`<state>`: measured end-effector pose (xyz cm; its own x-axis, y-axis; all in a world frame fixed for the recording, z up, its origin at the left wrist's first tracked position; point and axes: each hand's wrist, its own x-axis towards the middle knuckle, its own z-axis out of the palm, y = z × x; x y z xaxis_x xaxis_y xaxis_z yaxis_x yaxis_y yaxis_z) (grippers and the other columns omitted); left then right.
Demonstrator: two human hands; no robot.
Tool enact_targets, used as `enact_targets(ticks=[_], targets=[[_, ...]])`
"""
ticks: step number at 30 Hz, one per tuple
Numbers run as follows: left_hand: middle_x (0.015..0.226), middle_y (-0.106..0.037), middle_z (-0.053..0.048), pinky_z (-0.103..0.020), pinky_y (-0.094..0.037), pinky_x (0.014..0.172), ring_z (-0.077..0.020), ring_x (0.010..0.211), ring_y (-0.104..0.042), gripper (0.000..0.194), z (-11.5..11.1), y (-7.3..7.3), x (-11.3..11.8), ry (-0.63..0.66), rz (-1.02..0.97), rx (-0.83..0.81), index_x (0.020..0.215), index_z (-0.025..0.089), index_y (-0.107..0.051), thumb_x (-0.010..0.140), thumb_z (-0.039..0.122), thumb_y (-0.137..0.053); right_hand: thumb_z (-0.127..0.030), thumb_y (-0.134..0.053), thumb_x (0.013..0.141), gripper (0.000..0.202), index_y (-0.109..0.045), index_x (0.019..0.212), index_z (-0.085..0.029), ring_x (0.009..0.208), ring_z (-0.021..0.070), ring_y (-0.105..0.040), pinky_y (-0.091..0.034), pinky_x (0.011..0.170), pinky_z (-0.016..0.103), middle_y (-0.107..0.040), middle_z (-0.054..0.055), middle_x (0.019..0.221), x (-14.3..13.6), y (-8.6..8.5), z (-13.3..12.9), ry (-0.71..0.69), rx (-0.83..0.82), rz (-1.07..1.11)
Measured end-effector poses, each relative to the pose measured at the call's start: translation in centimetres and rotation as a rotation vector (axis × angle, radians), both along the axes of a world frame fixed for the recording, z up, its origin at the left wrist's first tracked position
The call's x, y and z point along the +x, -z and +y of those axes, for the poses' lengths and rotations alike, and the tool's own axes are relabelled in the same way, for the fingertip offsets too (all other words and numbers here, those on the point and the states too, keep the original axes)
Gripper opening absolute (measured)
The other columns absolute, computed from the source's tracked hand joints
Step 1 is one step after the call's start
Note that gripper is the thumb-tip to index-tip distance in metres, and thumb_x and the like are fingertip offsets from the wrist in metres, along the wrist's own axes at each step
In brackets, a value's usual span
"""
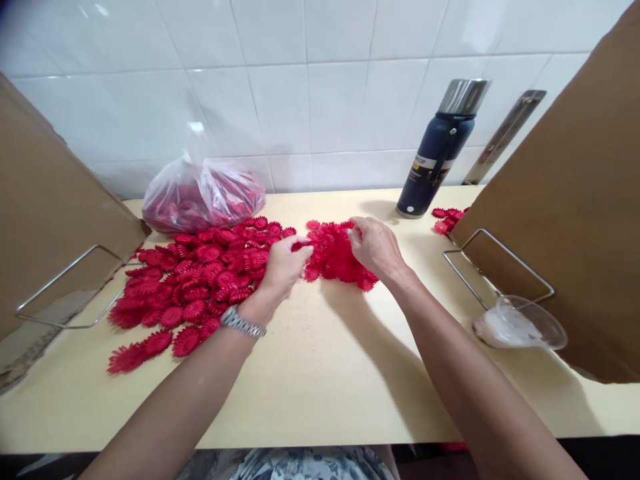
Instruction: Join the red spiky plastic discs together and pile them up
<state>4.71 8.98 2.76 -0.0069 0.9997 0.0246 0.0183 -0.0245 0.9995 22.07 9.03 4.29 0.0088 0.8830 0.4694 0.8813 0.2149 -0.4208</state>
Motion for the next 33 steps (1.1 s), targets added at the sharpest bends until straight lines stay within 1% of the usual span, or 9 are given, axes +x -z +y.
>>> enact_targets(ticks=[4, 7, 10, 13, 17, 20, 24, 29, 33], targets=[[0.058, -0.055, 0.004, -0.020, -0.036, 0.047, -0.0079, 0.045, -0.044, 0.022, 2.2, -1.0, 1.1, 0.029, -0.007, -0.001, 0.079, 0.016, -0.062, 0.060, 0.007, -0.064, -0.020, -0.045, 0.081, 0.025, -0.067, 0.093, -0.017, 0.076, 0.0229, -0.059, -0.044, 0.069, 0.034, -0.066, 0.010, 0.083, 0.3, 0.0, -0.8, -0.027, 0.055, 0.010], [0.060, -0.053, 0.004, -0.022, -0.037, 0.043, -0.0073, 0.039, -0.042, 0.022, 0.9, -1.2, -0.4, 0.175, -0.097, -0.086, 0.088, 0.018, -0.059, 0.066, 0.015, -0.062, -0.021, -0.047, 0.081, 0.023, -0.068, 0.091, -0.018, 0.070, 0.0203, -0.058, -0.045, 0.066, 0.034, -0.066, 0.009, 0.084, 0.2, 0.0, -2.1, -0.058, 0.041, 0.090], [0.065, -0.055, 0.001, -0.026, -0.045, 0.049, -0.0105, 0.047, -0.053, 0.018, -1.6, -1.3, -2.2, 0.346, -0.368, -0.223, 0.084, 0.016, -0.055, 0.068, 0.010, -0.053, -0.022, -0.050, 0.081, 0.017, -0.066, 0.083, -0.019, 0.066, 0.0178, -0.058, -0.045, 0.062, 0.031, -0.066, 0.006, 0.080, -1.1, 0.0, -3.3, -0.166, -0.004, 0.208], [0.069, -0.059, -0.003, -0.028, -0.049, 0.056, -0.0120, 0.053, -0.059, 0.012, -3.7, -1.3, -3.1, 0.354, -0.394, -0.236, 0.080, 0.013, -0.055, 0.069, 0.009, -0.053, -0.020, -0.052, 0.081, 0.011, -0.063, 0.078, -0.020, 0.066, 0.0154, -0.057, -0.044, 0.060, 0.028, -0.065, 0.003, 0.074, -3.3, -0.1, -4.2, -0.340, -0.045, 0.316], [0.070, -0.061, -0.001, -0.026, -0.048, 0.054, -0.0104, 0.051, -0.058, 0.014, -5.6, -1.1, -3.5, 0.292, -0.337, -0.253, 0.087, 0.015, -0.054, 0.073, 0.015, -0.056, -0.020, -0.054, 0.082, 0.007, -0.060, 0.077, -0.019, 0.065, 0.0137, -0.056, -0.044, 0.059, 0.026, -0.062, 0.002, 0.072, -5.6, -0.1, -5.2, -0.455, -0.069, 0.315], [0.072, -0.061, 0.001, -0.023, -0.046, 0.055, -0.0095, 0.057, -0.058, 0.020, -6.4, -0.8, -3.8, 0.273, -0.431, -0.254, 0.089, 0.018, -0.052, 0.070, 0.010, -0.055, -0.020, -0.054, 0.083, 0.007, -0.058, 0.076, -0.019, 0.066, 0.0146, -0.053, -0.043, 0.058, 0.027, -0.059, 0.003, 0.071, -6.4, 0.3, -5.9, -0.481, 0.055, 0.243], [0.075, -0.060, 0.000, -0.021, -0.045, 0.059, -0.0091, 0.063, -0.055, 0.039, -7.1, -0.1, -4.4, 0.342, -0.590, -0.309, 0.091, 0.018, -0.060, 0.059, 0.000, -0.047, -0.012, -0.049, 0.084, 0.014, -0.059, 0.078, -0.019, 0.069, 0.0154, -0.051, -0.044, 0.061, 0.028, -0.057, 0.005, 0.074, -7.1, 1.6, -6.3, -0.570, 0.261, 0.074], [0.069, -0.056, 0.000, -0.019, -0.042, 0.059, -0.0087, 0.062, -0.049, 0.058, -7.3, 0.5, -4.9, 0.384, -0.672, -0.362, 0.097, 0.018, -0.066, 0.047, -0.003, -0.045, -0.013, -0.055, 0.082, 0.007, -0.060, 0.085, -0.017, 0.070, 0.0152, -0.051, -0.045, 0.060, 0.026, -0.057, 0.005, 0.077, -7.4, 2.9, -6.1, -0.615, 0.228, 0.053], [0.063, -0.051, 0.004, -0.016, -0.036, 0.054, -0.0055, 0.055, -0.042, 0.065, -7.5, 0.9, -4.9, 0.375, -0.589, -0.359, 0.105, 0.020, -0.065, 0.048, -0.004, -0.047, -0.010, -0.056, 0.079, 0.010, -0.058, 0.073, -0.017, 0.064, 0.0135, -0.048, -0.040, 0.053, 0.023, -0.053, 0.003, 0.069, -7.5, 2.9, -6.2, -0.572, 0.154, 0.053]])
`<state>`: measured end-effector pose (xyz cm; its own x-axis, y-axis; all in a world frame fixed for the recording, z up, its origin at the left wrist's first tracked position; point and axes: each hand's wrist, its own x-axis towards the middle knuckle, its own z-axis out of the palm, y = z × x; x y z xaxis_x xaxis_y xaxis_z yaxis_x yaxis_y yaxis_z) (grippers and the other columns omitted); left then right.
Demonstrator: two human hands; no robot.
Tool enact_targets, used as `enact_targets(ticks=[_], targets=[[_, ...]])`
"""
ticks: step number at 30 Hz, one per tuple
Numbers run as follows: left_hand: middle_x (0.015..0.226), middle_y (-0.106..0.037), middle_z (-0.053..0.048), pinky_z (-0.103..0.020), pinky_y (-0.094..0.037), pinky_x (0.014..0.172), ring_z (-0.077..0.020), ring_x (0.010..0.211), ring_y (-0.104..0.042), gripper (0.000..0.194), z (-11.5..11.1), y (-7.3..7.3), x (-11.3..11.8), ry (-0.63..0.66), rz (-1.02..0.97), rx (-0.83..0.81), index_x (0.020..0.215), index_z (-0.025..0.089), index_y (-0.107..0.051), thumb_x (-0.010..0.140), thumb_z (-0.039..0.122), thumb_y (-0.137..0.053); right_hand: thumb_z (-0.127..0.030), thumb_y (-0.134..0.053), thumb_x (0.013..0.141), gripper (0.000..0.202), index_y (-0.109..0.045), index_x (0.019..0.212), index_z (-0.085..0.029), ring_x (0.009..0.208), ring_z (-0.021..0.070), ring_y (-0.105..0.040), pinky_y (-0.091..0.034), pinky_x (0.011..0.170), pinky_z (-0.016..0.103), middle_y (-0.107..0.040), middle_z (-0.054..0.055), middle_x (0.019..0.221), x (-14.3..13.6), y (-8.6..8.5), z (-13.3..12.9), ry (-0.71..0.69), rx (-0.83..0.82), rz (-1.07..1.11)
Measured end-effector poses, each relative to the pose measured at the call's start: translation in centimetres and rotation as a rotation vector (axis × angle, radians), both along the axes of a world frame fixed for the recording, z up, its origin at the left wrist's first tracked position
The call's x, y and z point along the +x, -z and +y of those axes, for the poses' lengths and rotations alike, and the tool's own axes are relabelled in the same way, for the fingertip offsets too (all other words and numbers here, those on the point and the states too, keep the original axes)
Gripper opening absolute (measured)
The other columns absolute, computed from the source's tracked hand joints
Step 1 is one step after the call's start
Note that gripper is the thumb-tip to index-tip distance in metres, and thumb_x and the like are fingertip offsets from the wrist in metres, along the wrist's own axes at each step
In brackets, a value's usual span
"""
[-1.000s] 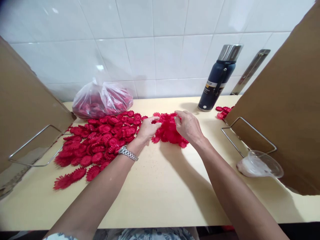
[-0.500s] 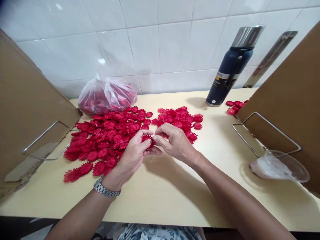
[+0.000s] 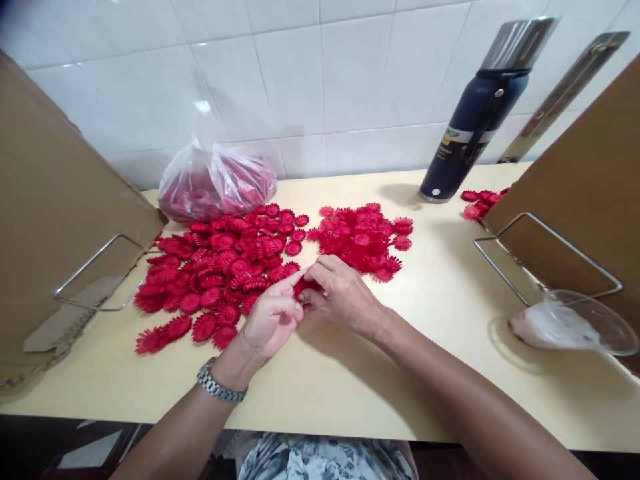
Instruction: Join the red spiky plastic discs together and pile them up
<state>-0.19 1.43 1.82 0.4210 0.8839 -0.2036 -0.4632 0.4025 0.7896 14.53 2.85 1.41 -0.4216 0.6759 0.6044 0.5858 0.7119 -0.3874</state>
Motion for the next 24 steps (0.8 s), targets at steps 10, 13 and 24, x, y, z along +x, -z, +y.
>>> enact_targets(ticks=[10, 13, 24], targets=[[0.055, -0.046, 0.006, -0.021, -0.038, 0.062, -0.0069, 0.055, -0.046, 0.054, -0.1, 1.0, -0.1, -0.042, 0.031, -0.025, 0.121, 0.016, -0.057, 0.068, 0.010, -0.061, -0.006, -0.050, 0.082, 0.015, -0.057, 0.073, -0.016, 0.062, 0.0116, -0.052, -0.042, 0.053, 0.022, -0.057, 0.004, 0.070, 0.2, 0.1, -0.2, -0.067, -0.034, 0.052], [0.066, -0.059, 0.001, -0.025, -0.043, 0.071, -0.0118, 0.068, -0.057, 0.055, 0.0, 0.8, 0.2, -0.095, 0.002, -0.018, 0.124, 0.013, -0.054, 0.070, 0.014, -0.062, -0.008, -0.049, 0.084, 0.012, -0.057, 0.079, -0.016, 0.067, 0.0140, -0.052, -0.044, 0.057, 0.025, -0.058, 0.005, 0.074, 0.1, 0.4, -0.3, -0.027, 0.083, 0.042], [0.111, -0.062, -0.007, -0.029, -0.051, 0.080, -0.0189, 0.100, -0.061, 0.042, -0.6, 1.3, 0.1, -0.150, 0.282, 0.302, 0.127, 0.025, -0.043, 0.086, 0.032, -0.051, -0.024, -0.061, 0.080, 0.011, -0.059, 0.071, -0.017, 0.066, 0.0120, -0.052, -0.043, 0.057, 0.025, -0.056, 0.001, 0.073, 0.8, -0.5, -0.2, -0.074, -0.546, 0.395]])
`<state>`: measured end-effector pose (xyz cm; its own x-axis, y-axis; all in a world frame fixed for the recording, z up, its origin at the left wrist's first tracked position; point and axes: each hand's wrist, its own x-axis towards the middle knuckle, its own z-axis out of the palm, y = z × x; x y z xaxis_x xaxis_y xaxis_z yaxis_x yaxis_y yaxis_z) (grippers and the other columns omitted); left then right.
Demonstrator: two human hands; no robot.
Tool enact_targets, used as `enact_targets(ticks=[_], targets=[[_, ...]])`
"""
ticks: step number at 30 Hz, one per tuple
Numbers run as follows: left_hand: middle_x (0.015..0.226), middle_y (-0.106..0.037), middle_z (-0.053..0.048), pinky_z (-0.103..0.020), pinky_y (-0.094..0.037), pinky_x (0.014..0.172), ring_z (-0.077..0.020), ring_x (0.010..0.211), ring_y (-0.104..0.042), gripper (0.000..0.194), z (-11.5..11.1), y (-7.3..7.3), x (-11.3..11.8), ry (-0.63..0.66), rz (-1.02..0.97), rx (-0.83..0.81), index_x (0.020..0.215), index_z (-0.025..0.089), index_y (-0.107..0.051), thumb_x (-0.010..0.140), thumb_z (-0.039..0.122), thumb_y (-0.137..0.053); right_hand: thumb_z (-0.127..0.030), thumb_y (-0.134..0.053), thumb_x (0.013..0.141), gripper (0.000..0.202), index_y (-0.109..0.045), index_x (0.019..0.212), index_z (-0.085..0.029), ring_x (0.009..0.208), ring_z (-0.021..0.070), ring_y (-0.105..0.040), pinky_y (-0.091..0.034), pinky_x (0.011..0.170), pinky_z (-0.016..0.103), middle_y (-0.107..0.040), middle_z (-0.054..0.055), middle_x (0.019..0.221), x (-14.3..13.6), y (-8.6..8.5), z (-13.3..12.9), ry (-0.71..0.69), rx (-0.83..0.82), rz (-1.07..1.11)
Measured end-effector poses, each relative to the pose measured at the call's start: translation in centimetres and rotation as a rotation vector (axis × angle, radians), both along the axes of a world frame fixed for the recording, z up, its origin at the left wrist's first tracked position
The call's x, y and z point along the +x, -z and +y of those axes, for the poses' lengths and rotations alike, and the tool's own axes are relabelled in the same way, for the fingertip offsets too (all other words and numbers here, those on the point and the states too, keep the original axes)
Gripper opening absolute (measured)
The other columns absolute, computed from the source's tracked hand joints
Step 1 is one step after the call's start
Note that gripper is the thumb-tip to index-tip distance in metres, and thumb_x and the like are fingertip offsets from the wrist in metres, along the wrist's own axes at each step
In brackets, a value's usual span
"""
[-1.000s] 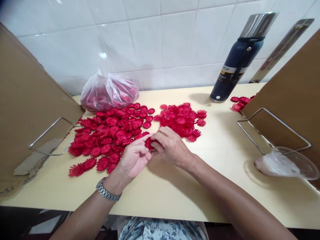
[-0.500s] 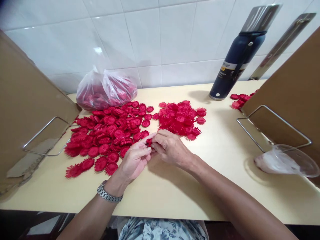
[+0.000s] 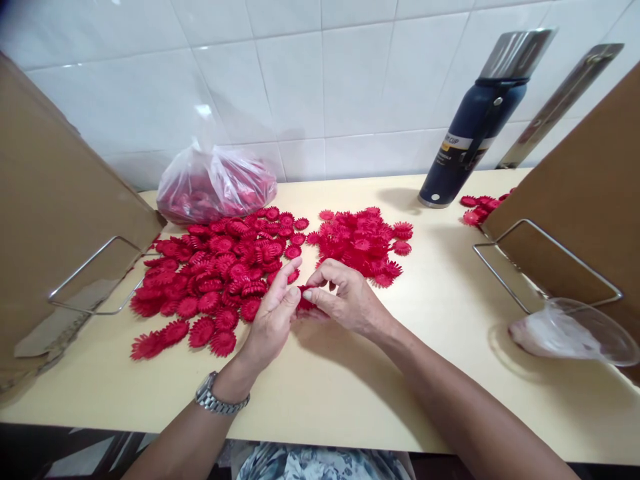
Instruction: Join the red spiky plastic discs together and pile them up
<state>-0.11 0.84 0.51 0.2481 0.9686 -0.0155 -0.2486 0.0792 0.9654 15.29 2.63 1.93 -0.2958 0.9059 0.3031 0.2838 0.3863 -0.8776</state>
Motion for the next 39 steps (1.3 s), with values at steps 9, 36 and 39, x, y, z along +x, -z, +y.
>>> enact_targets(ticks=[9, 36, 39], targets=[[0.076, -0.062, 0.001, -0.026, -0.052, 0.069, -0.0119, 0.071, -0.065, 0.015, 0.2, 0.0, 0.3, 0.013, 0.022, 0.034, 0.091, 0.019, -0.041, 0.081, 0.009, -0.046, -0.018, -0.055, 0.081, 0.003, -0.055, 0.078, -0.017, 0.066, 0.0129, -0.052, -0.043, 0.059, 0.026, -0.056, 0.002, 0.074, -0.2, 0.3, -0.3, -0.024, 0.071, -0.151], [0.055, -0.056, 0.004, -0.019, -0.043, 0.043, -0.0088, 0.046, -0.053, 0.013, 0.3, 0.0, 1.0, -0.152, -0.042, -0.075, 0.074, 0.016, -0.053, 0.075, 0.027, -0.062, -0.026, -0.051, 0.086, 0.006, -0.051, 0.085, -0.020, 0.070, 0.0175, -0.051, -0.043, 0.061, 0.030, -0.057, 0.005, 0.075, -0.7, 1.5, -0.3, 0.293, 0.539, -0.277], [0.057, -0.055, 0.005, -0.018, -0.040, 0.043, -0.0057, 0.043, -0.048, 0.012, 0.3, 0.1, 0.9, -0.224, 0.010, -0.056, 0.070, 0.016, -0.054, 0.075, 0.025, -0.062, -0.023, -0.058, 0.083, 0.008, -0.052, 0.086, -0.020, 0.074, 0.0194, -0.050, -0.044, 0.065, 0.033, -0.057, 0.007, 0.077, -0.8, 1.9, -0.3, 0.368, 0.750, -0.331]])
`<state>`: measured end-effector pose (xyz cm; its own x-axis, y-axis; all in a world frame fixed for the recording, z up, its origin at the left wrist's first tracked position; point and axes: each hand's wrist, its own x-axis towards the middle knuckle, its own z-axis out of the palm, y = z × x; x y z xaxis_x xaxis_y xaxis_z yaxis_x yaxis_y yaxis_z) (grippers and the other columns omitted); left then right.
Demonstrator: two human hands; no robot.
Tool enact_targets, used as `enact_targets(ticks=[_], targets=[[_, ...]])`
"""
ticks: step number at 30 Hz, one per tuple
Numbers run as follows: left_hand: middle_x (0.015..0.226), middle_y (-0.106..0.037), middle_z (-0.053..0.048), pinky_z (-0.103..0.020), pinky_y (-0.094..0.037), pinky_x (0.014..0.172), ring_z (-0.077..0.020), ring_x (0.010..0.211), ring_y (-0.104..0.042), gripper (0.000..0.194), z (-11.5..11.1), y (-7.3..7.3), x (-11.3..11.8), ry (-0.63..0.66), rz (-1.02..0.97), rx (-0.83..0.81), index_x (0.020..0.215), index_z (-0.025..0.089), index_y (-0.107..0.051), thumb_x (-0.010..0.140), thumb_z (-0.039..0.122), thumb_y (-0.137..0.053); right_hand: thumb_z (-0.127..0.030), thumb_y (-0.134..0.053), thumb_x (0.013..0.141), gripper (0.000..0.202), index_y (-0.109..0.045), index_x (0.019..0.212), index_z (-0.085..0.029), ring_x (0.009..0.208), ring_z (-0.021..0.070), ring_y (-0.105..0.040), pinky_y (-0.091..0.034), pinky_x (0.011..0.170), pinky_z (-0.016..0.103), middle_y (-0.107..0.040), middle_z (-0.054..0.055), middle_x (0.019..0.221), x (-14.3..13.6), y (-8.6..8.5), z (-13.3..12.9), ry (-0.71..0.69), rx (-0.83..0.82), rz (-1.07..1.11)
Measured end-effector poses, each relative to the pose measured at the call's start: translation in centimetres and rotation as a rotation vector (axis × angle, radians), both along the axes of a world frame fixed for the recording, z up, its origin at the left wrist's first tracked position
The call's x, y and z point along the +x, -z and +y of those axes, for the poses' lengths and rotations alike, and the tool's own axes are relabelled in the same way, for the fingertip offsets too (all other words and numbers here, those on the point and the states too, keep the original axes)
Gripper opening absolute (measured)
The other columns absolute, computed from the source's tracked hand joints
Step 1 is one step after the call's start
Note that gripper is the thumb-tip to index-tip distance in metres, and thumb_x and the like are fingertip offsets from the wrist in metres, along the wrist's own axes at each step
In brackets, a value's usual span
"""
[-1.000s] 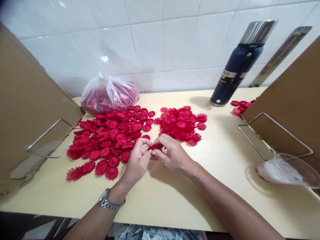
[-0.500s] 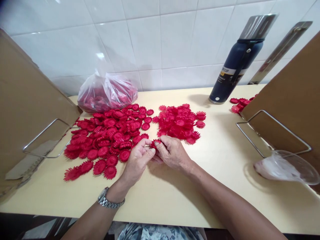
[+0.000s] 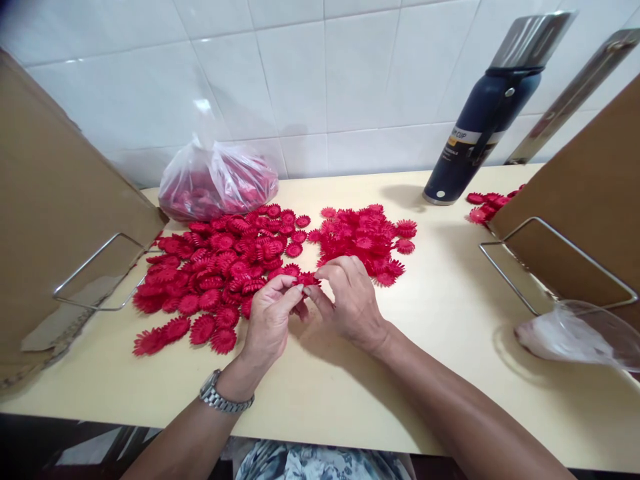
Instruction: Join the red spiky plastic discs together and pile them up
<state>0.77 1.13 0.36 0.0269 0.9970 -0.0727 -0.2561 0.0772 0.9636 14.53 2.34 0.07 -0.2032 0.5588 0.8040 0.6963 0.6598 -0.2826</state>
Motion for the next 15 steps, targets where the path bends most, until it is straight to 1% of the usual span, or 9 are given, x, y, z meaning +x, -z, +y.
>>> enact_targets(ticks=[2, 4, 7, 10, 12, 13, 15], targets=[[0.056, -0.054, 0.005, -0.018, -0.040, 0.045, -0.0056, 0.045, -0.048, 0.011, 0.0, 0.1, 0.0, -0.020, 0.015, 0.015, 0.071, 0.016, -0.056, 0.075, 0.024, -0.062, -0.023, -0.058, 0.084, 0.005, -0.054, 0.084, -0.019, 0.073, 0.0188, -0.050, -0.044, 0.063, 0.032, -0.057, 0.006, 0.075, 0.0, 0.1, 0.0, -0.040, -0.004, -0.034], [0.056, -0.054, 0.004, -0.019, -0.040, 0.046, -0.0066, 0.047, -0.048, 0.010, 0.0, 0.1, 0.0, 0.000, -0.006, 0.021, 0.071, 0.015, -0.058, 0.074, 0.024, -0.062, -0.025, -0.055, 0.086, 0.007, -0.057, 0.084, -0.019, 0.070, 0.0175, -0.051, -0.043, 0.059, 0.030, -0.057, 0.006, 0.073, 0.0, 0.1, 0.1, -0.117, -0.104, -0.022], [0.059, -0.058, 0.003, -0.020, -0.039, 0.047, -0.0070, 0.048, -0.049, 0.009, 0.1, 0.0, -0.1, 0.054, -0.034, 0.030, 0.071, 0.015, -0.061, 0.073, 0.023, -0.062, -0.029, -0.054, 0.087, 0.012, -0.059, 0.082, -0.018, 0.065, 0.0150, -0.052, -0.043, 0.055, 0.027, -0.058, 0.004, 0.071, 0.3, -0.3, 0.0, -0.226, -0.329, 0.102], [0.055, -0.057, 0.003, -0.020, -0.038, 0.051, -0.0068, 0.047, -0.049, 0.009, 0.0, -0.1, -0.2, 0.098, -0.015, 0.050, 0.070, 0.015, -0.060, 0.074, 0.022, -0.062, -0.031, -0.055, 0.086, 0.018, -0.057, 0.074, -0.019, 0.062, 0.0132, -0.052, -0.043, 0.055, 0.026, -0.057, 0.002, 0.067, 0.6, -0.9, -0.1, -0.321, -0.582, 0.277], [0.052, -0.055, 0.003, -0.020, -0.037, 0.052, -0.0069, 0.047, -0.048, 0.010, 0.0, -0.1, -0.3, 0.131, 0.005, 0.056, 0.070, 0.015, -0.058, 0.076, 0.023, -0.061, -0.031, -0.052, 0.087, 0.019, -0.054, 0.072, -0.019, 0.062, 0.0128, -0.052, -0.043, 0.056, 0.026, -0.055, 0.001, 0.067, 0.6, -1.2, -0.2, -0.334, -0.668, 0.351], [0.051, -0.054, 0.004, -0.020, -0.037, 0.052, -0.0069, 0.047, -0.048, 0.011, -0.1, -0.1, -0.3, 0.146, 0.014, 0.055, 0.071, 0.016, -0.057, 0.077, 0.024, -0.060, -0.031, -0.050, 0.087, 0.020, -0.051, 0.072, -0.019, 0.061, 0.0126, -0.051, -0.042, 0.056, 0.026, -0.054, 0.001, 0.067, 0.5, -1.2, -0.3, -0.316, -0.677, 0.365], [0.052, -0.051, 0.005, -0.020, -0.035, 0.049, -0.0067, 0.046, -0.045, 0.012, -0.2, 0.1, -0.3, 0.165, 0.036, 0.051, 0.072, 0.017, -0.054, 0.078, 0.027, -0.059, -0.031, -0.047, 0.088, 0.020, -0.047, 0.072, -0.019, 0.060, 0.0124, -0.048, -0.040, 0.054, 0.026, -0.051, 0.000, 0.065, 0.1, -1.1, -0.3, -0.235, -0.662, 0.364]])
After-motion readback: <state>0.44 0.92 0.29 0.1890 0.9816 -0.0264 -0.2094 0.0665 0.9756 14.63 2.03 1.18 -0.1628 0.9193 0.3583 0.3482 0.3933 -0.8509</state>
